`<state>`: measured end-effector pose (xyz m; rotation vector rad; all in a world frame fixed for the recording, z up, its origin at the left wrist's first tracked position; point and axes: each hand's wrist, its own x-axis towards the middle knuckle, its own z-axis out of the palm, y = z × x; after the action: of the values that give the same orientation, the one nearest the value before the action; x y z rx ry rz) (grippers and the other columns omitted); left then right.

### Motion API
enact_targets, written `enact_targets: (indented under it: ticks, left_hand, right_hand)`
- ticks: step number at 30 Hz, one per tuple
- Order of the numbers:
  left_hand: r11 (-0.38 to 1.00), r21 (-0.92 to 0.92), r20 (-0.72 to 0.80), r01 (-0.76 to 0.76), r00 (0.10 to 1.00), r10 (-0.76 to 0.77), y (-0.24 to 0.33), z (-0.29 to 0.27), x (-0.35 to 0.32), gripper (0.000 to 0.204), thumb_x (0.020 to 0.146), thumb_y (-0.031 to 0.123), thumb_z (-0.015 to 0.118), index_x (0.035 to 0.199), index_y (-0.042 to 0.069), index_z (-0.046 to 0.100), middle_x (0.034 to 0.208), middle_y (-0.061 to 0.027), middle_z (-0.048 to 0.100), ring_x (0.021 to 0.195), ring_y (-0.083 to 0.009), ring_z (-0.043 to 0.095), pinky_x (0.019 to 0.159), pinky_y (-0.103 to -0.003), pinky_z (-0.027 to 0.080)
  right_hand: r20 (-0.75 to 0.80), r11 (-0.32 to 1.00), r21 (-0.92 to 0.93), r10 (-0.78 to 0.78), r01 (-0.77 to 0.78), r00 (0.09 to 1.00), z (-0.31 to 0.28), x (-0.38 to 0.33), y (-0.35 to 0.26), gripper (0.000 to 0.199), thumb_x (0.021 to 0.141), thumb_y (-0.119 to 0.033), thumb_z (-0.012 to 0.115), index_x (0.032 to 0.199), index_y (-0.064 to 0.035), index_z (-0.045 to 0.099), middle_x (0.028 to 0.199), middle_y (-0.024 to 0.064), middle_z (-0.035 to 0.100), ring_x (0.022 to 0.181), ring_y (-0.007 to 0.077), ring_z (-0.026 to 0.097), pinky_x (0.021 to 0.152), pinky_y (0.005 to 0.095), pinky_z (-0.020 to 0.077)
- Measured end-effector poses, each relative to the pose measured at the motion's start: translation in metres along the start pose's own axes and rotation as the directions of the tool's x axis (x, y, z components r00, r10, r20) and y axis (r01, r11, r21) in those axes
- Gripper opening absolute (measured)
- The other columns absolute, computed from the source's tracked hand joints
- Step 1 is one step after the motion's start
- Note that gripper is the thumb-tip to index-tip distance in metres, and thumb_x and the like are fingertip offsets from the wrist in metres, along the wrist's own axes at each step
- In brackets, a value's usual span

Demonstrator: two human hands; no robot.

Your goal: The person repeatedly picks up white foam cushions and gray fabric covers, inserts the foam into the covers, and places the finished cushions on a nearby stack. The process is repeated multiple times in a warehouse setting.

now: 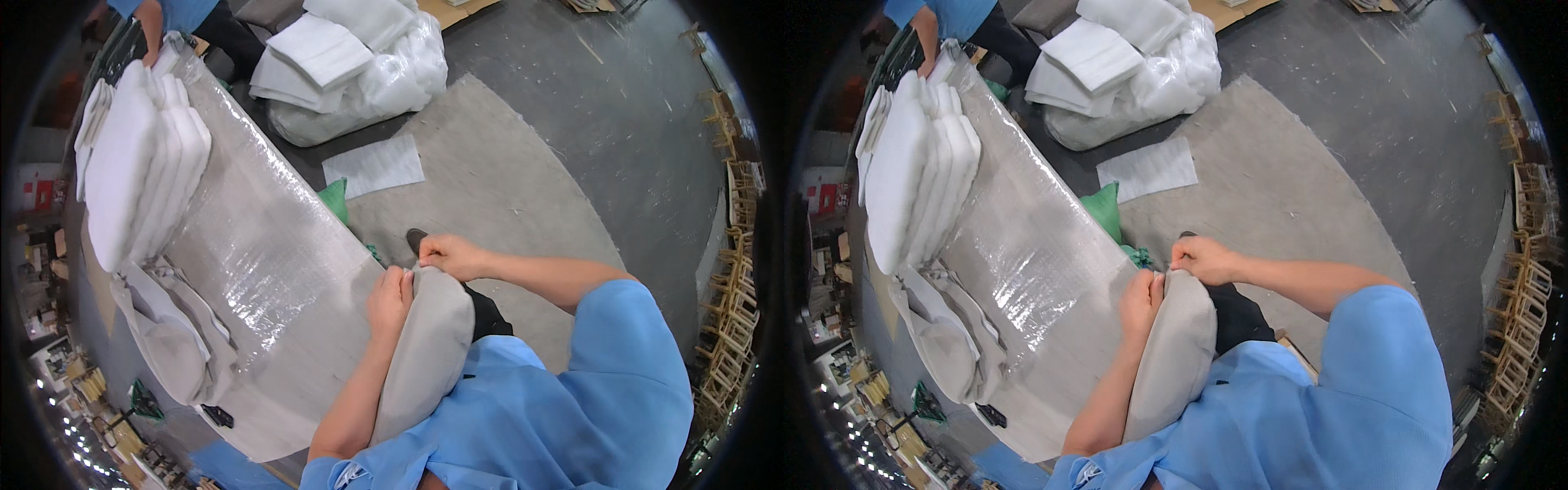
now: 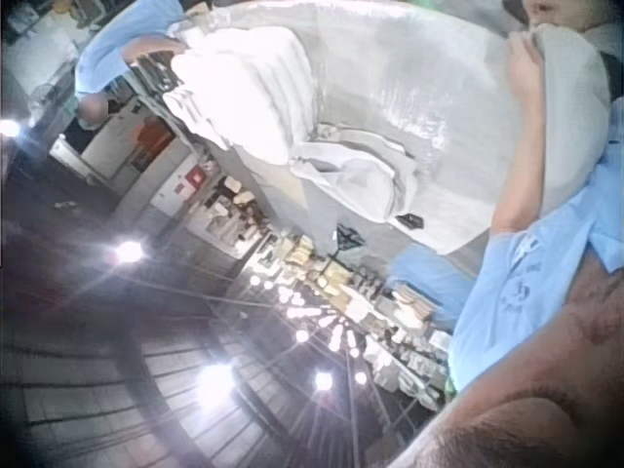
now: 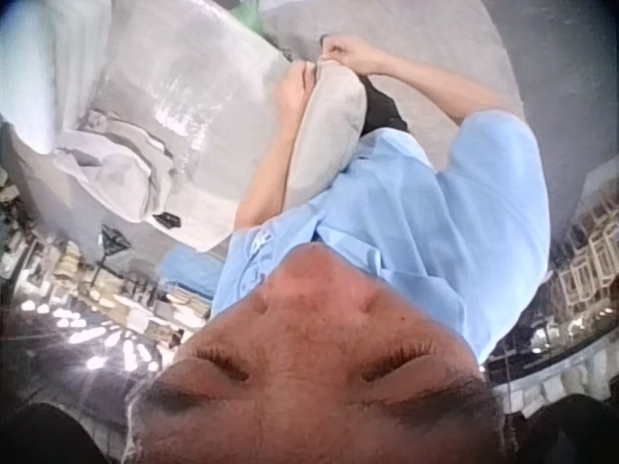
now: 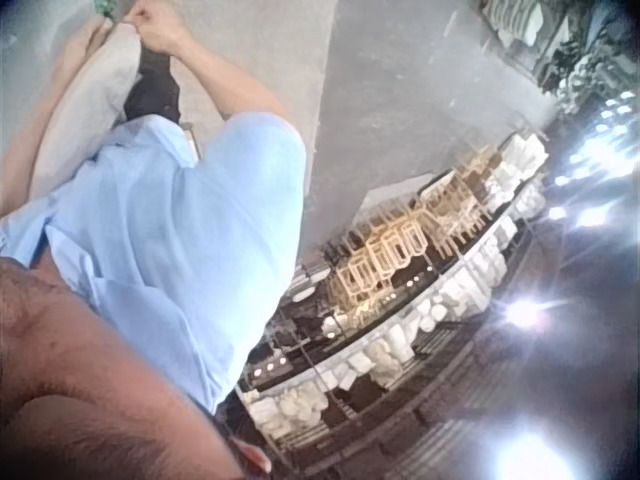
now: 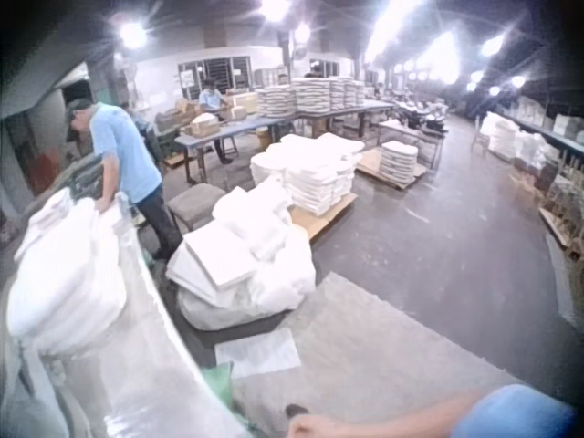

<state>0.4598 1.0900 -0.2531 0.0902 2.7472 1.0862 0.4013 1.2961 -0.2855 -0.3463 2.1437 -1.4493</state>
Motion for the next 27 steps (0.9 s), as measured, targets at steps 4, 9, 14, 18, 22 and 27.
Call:
enact_targets:
  ticks: [4, 9, 14, 18, 22, 27]
  left_hand:
    - [0.994, 0.107, -0.015, -0.023, 1.000, 0.024, 0.024, -0.003, 0.000, 0.026, 0.103, 0.033, 0.061, 0.094, 0.009, 0.057, 0.088, -0.0132, 0.066, 0.080, -0.0384, 0.065, 0.067, -0.051, 0.051]
    - [0.988, 0.152, 0.023, -0.021, 1.000, 0.017, 0.029, 0.029, -0.006, 0.025, 0.100, 0.032, 0.065, 0.091, 0.010, 0.060, 0.086, -0.0123, 0.066, 0.077, -0.0379, 0.063, 0.067, -0.050, 0.050]
    - [0.974, 0.222, 0.041, -0.050, 0.998, 0.042, 0.027, 0.042, 0.007, 0.021, 0.095, 0.028, 0.069, 0.088, 0.009, 0.064, 0.092, -0.0110, 0.065, 0.091, -0.0351, 0.062, 0.080, -0.051, 0.047]
    - [0.984, 0.164, 0.062, 0.064, 0.995, -0.076, 0.024, 0.044, 0.017, 0.018, 0.093, 0.025, 0.071, 0.092, 0.007, 0.070, 0.098, -0.0124, 0.062, 0.111, -0.0371, 0.057, 0.099, -0.056, 0.043]
    - [0.959, 0.284, 0.035, -0.010, 0.999, 0.000, 0.008, 0.052, 0.025, 0.019, 0.091, 0.023, 0.070, 0.093, 0.005, 0.075, 0.106, -0.0147, 0.064, 0.120, -0.0399, 0.055, 0.117, -0.056, 0.034]
    - [0.938, 0.346, 0.178, -0.023, 0.983, -0.042, -0.004, 0.064, 0.031, 0.018, 0.090, 0.020, 0.070, 0.091, 0.003, 0.077, 0.111, -0.0151, 0.068, 0.128, -0.0397, 0.054, 0.122, -0.056, 0.030]
  right_hand:
    - [0.275, 0.893, 0.257, 0.298, -0.369, 0.914, -0.032, -0.012, -0.020, 0.016, 0.102, -0.020, 0.068, 0.104, -0.0050, 0.074, 0.093, 0.0002, 0.068, 0.078, 0.0113, 0.062, 0.065, 0.0293, 0.0534]
    - [0.439, 0.798, 0.277, 0.390, -0.535, 0.809, -0.045, -0.015, 0.000, 0.013, 0.099, -0.018, 0.072, 0.097, -0.0057, 0.075, 0.088, 0.0000, 0.069, 0.076, 0.0101, 0.061, 0.065, 0.0302, 0.0534]
    - [0.239, 0.917, 0.121, 0.345, -0.381, 0.907, -0.030, -0.020, 0.021, 0.013, 0.098, -0.018, 0.073, 0.093, -0.0061, 0.074, 0.083, -0.0003, 0.069, 0.076, 0.0096, 0.061, 0.066, 0.0311, 0.0501]
    - [0.113, 0.914, 0.045, 0.396, -0.403, 0.911, -0.015, -0.009, 0.033, 0.015, 0.099, -0.020, 0.073, 0.095, -0.0054, 0.074, 0.082, -0.0029, 0.069, 0.078, 0.0090, 0.060, 0.068, 0.0301, 0.0482]
    - [0.175, 0.806, 0.126, 0.556, -0.578, 0.813, -0.002, 0.002, 0.055, 0.020, 0.097, -0.023, 0.075, 0.090, -0.0051, 0.072, 0.077, -0.0011, 0.067, 0.073, 0.0094, 0.059, 0.065, 0.0309, 0.0472]
    - [0.440, 0.469, 0.298, 0.705, -0.831, 0.556, 0.016, 0.003, 0.084, 0.016, 0.091, -0.020, 0.078, 0.084, -0.0068, 0.072, 0.078, 0.0039, 0.069, 0.072, 0.0148, 0.064, 0.059, 0.0361, 0.0491]
